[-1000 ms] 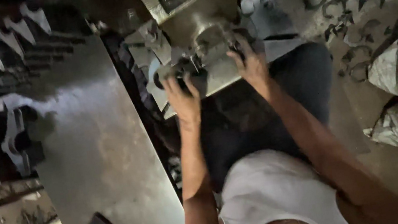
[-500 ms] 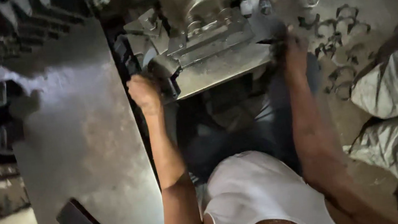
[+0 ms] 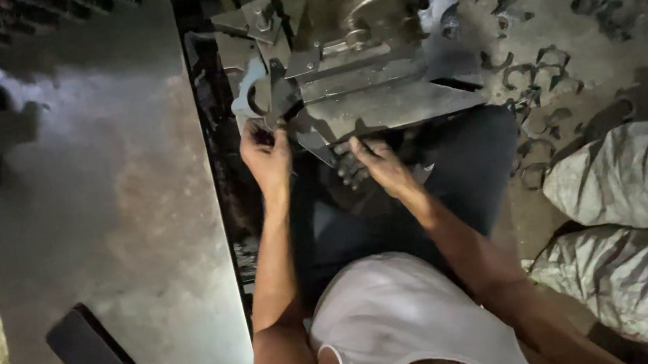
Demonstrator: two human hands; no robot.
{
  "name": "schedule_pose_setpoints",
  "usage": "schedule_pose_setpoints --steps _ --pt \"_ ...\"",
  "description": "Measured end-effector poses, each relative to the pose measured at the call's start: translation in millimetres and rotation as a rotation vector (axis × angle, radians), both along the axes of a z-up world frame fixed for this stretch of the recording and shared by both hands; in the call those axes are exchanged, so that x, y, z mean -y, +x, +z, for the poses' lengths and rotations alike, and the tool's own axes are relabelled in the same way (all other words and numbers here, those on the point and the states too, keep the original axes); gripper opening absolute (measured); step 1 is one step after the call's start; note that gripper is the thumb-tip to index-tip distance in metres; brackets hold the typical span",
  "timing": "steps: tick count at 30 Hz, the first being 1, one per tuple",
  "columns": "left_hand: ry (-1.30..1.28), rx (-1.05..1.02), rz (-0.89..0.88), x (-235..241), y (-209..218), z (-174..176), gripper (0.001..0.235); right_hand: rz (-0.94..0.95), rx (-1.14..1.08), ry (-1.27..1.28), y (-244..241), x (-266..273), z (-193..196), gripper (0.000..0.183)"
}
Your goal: Feeding metal pieces into a press machine and operating it to stamp them into shape.
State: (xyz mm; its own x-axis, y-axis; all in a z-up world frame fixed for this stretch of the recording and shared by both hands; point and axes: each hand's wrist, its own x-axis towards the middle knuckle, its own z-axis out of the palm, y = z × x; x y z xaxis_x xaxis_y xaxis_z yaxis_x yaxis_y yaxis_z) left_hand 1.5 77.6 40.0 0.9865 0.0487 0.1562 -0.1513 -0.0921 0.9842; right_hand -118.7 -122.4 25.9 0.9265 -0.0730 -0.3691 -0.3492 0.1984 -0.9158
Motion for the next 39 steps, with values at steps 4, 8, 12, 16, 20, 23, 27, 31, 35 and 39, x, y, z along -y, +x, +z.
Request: schedule_pose_setpoints --steps 4,8,12,16,20,23,27,31,35,39 --pt "0.242 0.023 0.112 -8 27 19 0.030 -0.001 0.045 -0.009 4 4 -2 0.052" --pt "0.753 0.306 0.305 -25 38 27 0.056 -0.043 -0.003 -0.020 0 5 -7 0.050" --pt "0.782 0.180 0.302 -21 59 19 0.059 -0.073 -0.014 -0.022 3 9 -15 0.047" --pt "0.839 -0.008 0.230 -15 64 3 0.054 -0.032 -0.041 -0.033 -6 5 -23 0.043" --pt "0.920 -0.049 0.245 -10 96 -64 0.026 -0.027 -0.024 -0.040 -1 6 -36 0.042" --pt "0.928 -0.063 0.234 -29 104 -69 0.022 -0.037 -0.026 -0.042 -6 8 -41 0.041" --pt "0.868 0.011 0.218 -36 93 -34 0.031 -0.059 -0.028 -0.039 -6 13 -41 0.040" --pt "0.885 0.072 0.244 -38 94 -46 0.046 -0.056 -0.031 -0.059 -3 14 -47 0.039" --pt "0.833 0.044 0.345 -44 105 -87 0.036 -0.038 -0.042 -0.121 -5 8 -42 0.037" --pt "0.721 0.172 0.303 -32 70 11 0.026 -0.043 -0.047 -0.108 -6 5 -34 0.038"
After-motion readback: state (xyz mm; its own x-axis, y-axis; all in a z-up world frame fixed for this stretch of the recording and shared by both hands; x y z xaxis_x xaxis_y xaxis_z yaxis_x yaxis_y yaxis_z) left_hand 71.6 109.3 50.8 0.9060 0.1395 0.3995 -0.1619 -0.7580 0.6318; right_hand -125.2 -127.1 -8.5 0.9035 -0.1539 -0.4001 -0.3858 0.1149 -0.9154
